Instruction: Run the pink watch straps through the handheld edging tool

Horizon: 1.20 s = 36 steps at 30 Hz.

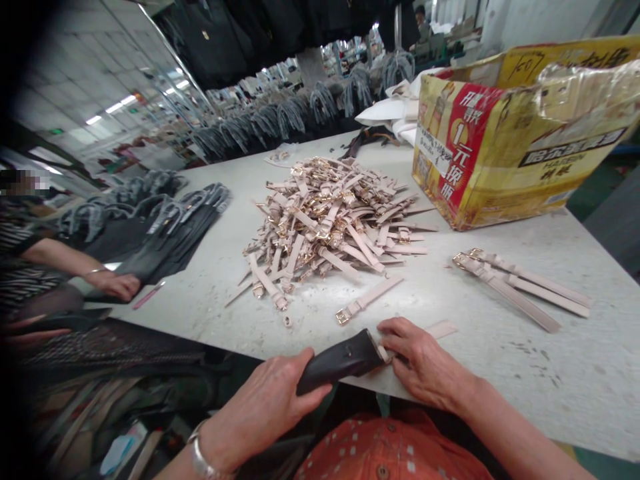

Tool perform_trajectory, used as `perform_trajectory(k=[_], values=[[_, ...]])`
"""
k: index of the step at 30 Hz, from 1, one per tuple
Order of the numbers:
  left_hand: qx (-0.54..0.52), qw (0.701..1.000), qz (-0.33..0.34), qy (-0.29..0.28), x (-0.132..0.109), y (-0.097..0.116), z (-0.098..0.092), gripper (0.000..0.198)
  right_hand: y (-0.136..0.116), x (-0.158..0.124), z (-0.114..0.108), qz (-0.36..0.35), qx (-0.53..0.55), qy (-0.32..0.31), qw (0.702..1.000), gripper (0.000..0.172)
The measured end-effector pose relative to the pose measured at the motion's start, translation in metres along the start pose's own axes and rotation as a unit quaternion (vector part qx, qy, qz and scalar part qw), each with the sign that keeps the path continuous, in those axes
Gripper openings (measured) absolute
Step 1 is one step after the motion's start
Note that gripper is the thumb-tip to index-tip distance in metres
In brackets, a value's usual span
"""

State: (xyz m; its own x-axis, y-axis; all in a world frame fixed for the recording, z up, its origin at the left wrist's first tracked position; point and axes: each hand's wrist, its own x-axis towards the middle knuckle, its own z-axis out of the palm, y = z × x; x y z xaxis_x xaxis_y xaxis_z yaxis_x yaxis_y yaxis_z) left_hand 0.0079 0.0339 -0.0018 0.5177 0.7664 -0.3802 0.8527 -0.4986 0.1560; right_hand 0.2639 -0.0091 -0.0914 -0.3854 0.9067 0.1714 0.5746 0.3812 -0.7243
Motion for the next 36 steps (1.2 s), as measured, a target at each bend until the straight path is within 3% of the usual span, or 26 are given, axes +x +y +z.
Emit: perform_trajectory(k=[3,10,17,23,30,36], values=[[-0.008,1.0,-0.003,-0.004,0.001,0.001,0.0,0.03,0.0,-0.002,-0.002,-0.004,-0.015,0.005,1.0,0.039],[-0.003,1.0,0.005,-0.002,0.004,0.002,-0.003,0.027,0.003,-0.006,-0.011,0.03,-0.059,0.024,0.998,0.003],[-0.002,1.0,0.002,-0.005,0.003,0.003,-0.004,0.031,0.013,-0.021,-0.012,0.026,-0.039,0.037,0.998,0.027],[-0.013,1.0,-0.001,-0.009,0.004,0.003,-0.004,0.028,0.012,-0.018,-0.002,-0.033,-0.083,0.059,0.994,0.011],[-0.016,1.0,0.002,0.007,0.005,-0.001,0.002,0.032,0.003,-0.01,0.003,-0.066,-0.094,0.091,0.989,0.02],[-0.007,1.0,-0.005,0.002,0.002,0.001,0.002,0.031,-0.001,-0.011,-0.001,-0.042,-0.049,0.047,0.997,0.025]])
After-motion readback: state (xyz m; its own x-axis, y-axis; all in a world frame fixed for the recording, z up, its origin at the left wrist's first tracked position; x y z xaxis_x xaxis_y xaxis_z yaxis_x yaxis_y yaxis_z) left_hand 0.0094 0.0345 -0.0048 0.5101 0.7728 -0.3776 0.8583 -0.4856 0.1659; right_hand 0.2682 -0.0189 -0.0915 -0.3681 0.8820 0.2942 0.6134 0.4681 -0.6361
